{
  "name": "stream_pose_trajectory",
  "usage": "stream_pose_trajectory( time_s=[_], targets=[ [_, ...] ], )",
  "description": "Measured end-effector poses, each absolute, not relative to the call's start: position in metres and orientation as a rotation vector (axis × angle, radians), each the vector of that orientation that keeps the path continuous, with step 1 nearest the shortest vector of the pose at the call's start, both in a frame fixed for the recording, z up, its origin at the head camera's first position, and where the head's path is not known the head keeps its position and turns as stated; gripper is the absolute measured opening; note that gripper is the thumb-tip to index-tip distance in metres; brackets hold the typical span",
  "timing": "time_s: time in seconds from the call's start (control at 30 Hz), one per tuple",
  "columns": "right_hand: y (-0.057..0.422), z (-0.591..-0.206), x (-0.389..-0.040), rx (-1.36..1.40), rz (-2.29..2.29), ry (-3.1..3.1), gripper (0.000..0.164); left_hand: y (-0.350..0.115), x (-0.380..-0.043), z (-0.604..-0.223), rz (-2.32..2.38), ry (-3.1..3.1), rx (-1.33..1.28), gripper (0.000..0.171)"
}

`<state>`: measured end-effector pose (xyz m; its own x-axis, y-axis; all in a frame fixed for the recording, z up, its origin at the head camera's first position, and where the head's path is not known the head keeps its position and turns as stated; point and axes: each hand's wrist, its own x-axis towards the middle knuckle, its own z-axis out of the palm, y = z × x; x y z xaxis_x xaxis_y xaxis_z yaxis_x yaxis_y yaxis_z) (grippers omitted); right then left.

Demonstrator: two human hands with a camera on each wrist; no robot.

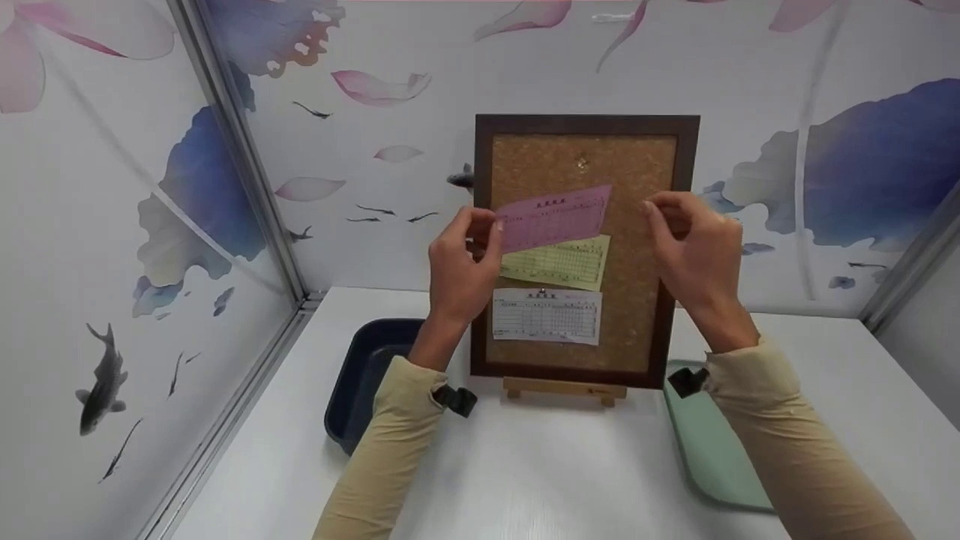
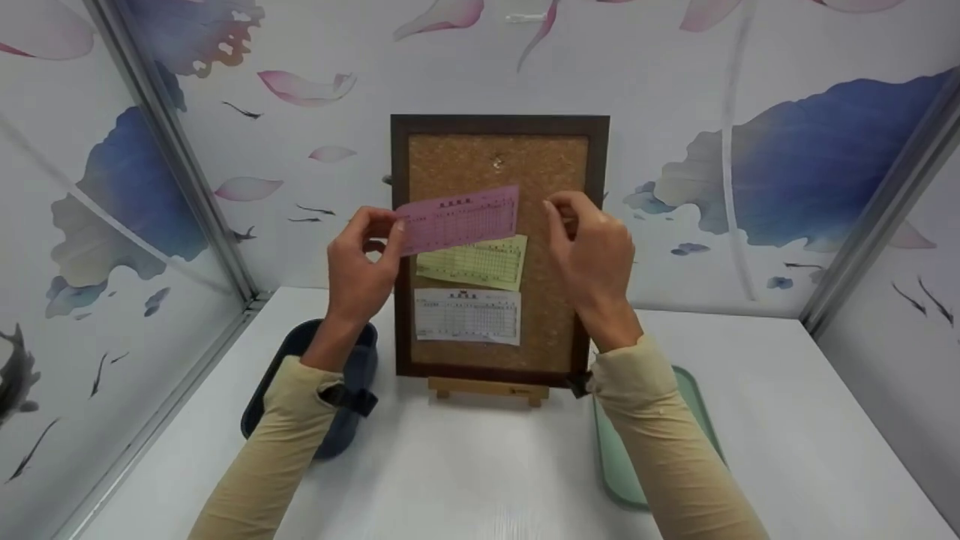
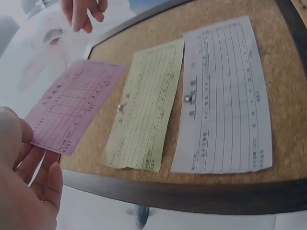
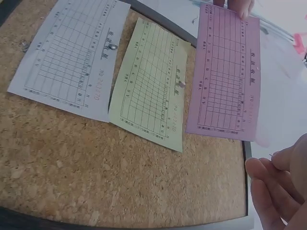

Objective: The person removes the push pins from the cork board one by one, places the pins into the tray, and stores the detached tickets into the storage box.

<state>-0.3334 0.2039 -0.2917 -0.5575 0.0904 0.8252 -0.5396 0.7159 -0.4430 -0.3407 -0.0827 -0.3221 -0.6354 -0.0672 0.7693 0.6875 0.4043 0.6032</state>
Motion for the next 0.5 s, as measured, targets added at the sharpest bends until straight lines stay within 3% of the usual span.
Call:
stream_pose_trajectory(
  time_s=[0.5],
  targets=[
    [0.236,-0.338,-0.277,0.306,1.022,-1.967,0.018,-0.098,-0.292,-0.330,-1.421,-2.007,-0.558,0.018]
  ],
)
